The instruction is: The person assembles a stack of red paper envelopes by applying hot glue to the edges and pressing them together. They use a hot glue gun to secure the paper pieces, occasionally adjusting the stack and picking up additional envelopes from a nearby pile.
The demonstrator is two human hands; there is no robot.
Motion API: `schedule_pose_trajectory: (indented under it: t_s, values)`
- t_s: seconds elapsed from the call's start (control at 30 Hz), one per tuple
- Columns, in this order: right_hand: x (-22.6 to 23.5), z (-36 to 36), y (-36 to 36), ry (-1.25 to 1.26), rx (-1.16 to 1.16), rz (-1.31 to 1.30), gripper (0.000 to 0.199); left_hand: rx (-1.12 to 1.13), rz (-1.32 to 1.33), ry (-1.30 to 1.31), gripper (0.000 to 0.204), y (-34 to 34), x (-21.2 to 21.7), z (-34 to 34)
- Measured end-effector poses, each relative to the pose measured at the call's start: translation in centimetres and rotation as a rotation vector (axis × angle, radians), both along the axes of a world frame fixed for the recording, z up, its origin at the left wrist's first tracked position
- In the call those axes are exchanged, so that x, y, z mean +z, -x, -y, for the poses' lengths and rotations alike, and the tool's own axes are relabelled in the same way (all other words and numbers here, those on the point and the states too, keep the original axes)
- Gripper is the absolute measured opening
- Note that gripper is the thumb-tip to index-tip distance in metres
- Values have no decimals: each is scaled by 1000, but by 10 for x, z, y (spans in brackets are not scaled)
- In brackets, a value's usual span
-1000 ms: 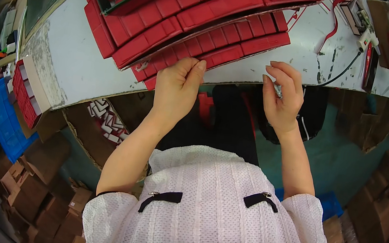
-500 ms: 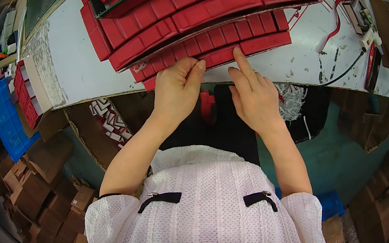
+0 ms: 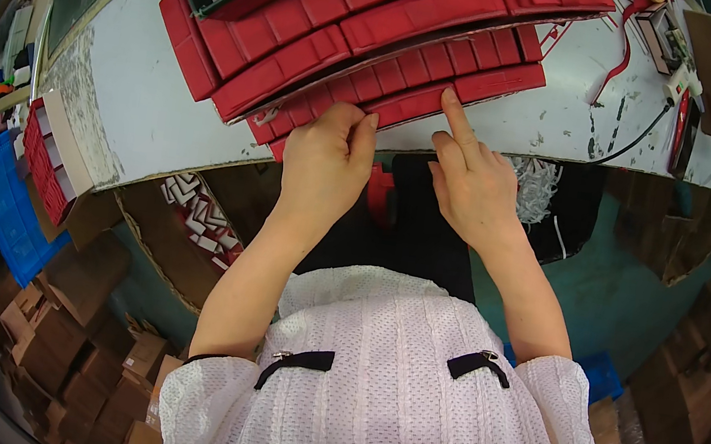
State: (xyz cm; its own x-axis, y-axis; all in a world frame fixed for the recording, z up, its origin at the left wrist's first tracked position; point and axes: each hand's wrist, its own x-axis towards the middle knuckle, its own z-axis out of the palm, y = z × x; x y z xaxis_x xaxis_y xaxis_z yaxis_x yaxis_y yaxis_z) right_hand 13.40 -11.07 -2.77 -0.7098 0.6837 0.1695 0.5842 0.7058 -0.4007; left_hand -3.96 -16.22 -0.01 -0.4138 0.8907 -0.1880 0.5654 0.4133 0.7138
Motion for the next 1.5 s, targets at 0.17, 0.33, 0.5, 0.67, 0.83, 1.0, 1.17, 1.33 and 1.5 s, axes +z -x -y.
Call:
schedule_pose_trajectory:
  t_s: [0.17, 0.33, 0.5, 0.67, 0.83, 1.0, 1.17, 1.33, 1.5]
  values:
    - [0, 2, 1, 21, -10, -5, 18, -81, -228, -5, 15, -3, -4, -2]
    - [6, 1, 1, 79, -2, -47, 18, -288, -445, -164, 23, 0, -7, -1]
    - [44, -31, 11, 35, -77, -542, 12, -715, -622, -84, 59, 3, 5, -14]
    - [104, -107, 48, -56, -90, -563, 16, -713, -601, -56, 62, 4, 5, -16]
    - [132, -158, 90, -395, -52, -398, 18, -640, -521, -254, 59, 12, -14, 13]
    - [127, -172, 120, -224, -208, 16, 17, -624, -523, -231, 54, 9, -11, 19]
    - [128, -171, 110, -182, -149, -324, 15, -509, -184, -304, 37, 11, 6, 16]
    - [125, -163, 74, -615, 90, -498, 8, -116, 702, -303, 34, 2, 55, -15]
    - [102, -147, 26, -898, 238, -610, 21, 83, 1427, -170, 50, 5, 83, -52]
